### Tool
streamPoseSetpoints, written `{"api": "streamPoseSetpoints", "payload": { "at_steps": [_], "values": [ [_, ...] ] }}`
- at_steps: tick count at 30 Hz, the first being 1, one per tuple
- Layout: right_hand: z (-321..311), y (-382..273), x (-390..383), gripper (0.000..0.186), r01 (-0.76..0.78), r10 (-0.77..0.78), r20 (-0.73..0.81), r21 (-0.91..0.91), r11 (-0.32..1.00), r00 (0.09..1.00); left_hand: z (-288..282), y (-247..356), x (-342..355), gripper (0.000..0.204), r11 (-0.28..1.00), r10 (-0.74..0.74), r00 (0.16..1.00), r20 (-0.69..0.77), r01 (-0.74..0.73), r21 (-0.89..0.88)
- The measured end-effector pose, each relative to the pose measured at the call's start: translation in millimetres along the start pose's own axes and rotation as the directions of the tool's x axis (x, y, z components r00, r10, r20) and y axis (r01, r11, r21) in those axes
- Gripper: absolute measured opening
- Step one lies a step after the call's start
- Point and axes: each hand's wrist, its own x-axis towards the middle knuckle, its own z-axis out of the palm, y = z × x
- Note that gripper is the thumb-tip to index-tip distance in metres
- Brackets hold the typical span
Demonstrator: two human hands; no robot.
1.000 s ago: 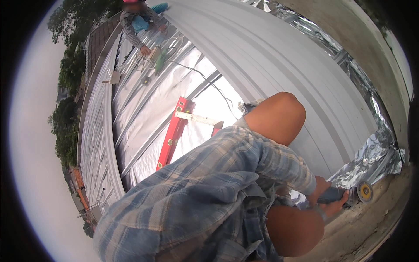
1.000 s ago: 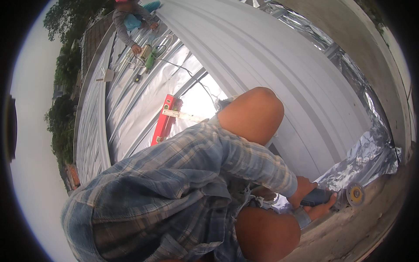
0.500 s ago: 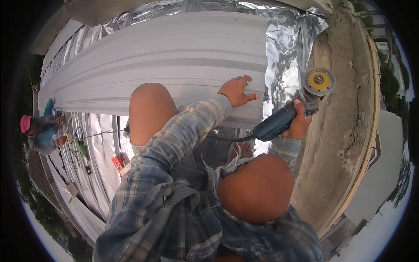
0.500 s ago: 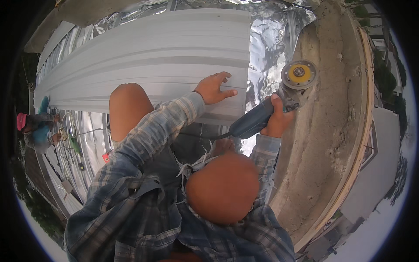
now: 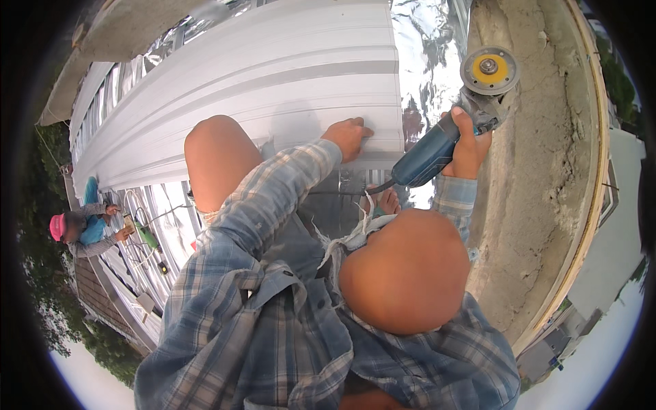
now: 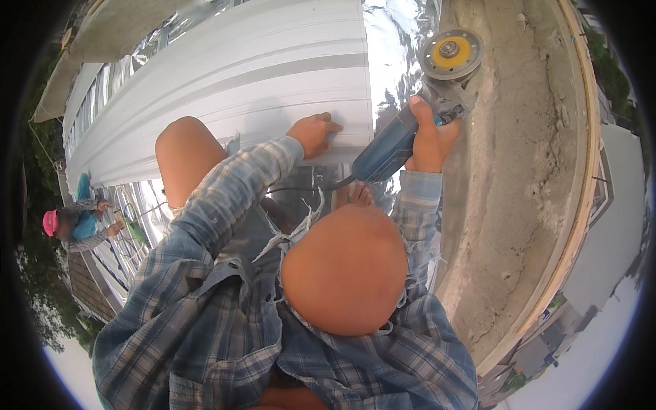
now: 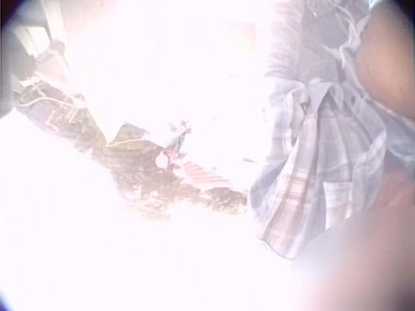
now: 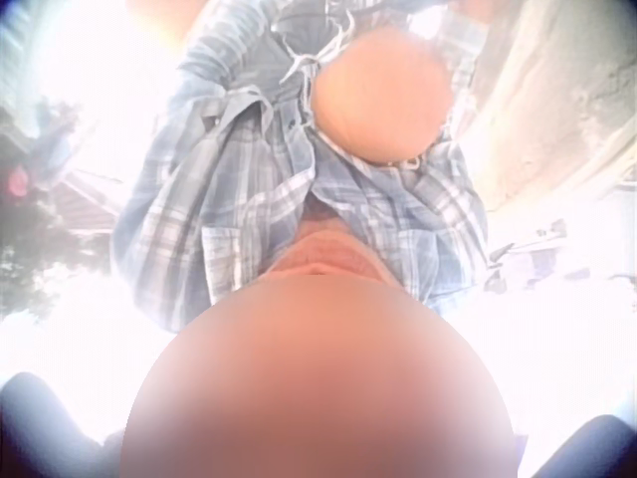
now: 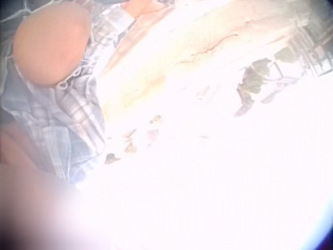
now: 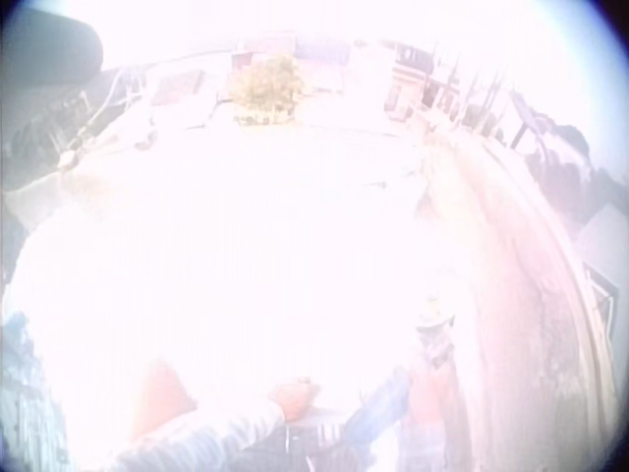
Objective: The person measures and marks a white corrugated roof panel using a spirit level and a red marker, then cuts the panel with an angle grinder. The person adjusts the panel position and continues cutting along the marked line.
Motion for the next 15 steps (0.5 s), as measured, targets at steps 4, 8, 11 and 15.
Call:
{"api": "streamPoseSetpoints", "payload": {
  "at_steps": [4, 8, 11, 15],
  "values": [
    [-1, -1, 7, 0.053, 0.009, -0.009, -0.005, -0.003, 1.000, 1.000, 7, 2, 2, 0.050, 1.000, 0.016, 0.999, 0.029, -0.015, -0.018],
    [3, -1, 7, 0.062, -0.088, 0.088, -0.013, 0.004, 0.996, 0.996, -3, 10, 7, 0.044, 0.997, 0.032, 0.998, 0.045, -0.035, 0.064],
    [1, 5, 11, 0.063, -0.089, 0.088, -0.009, -0.047, 0.995, 0.996, -23, 25, 20, 0.038, 0.988, -0.155, 0.969, 0.191, 0.150, 0.040],
    [-14, 10, 13, 0.041, -0.197, 0.199, 0.018, -0.059, 0.979, 0.980, -63, 75, 24, 0.047, 0.991, 0.127, 0.992, 0.008, -0.127, -0.034]
  ]
}}
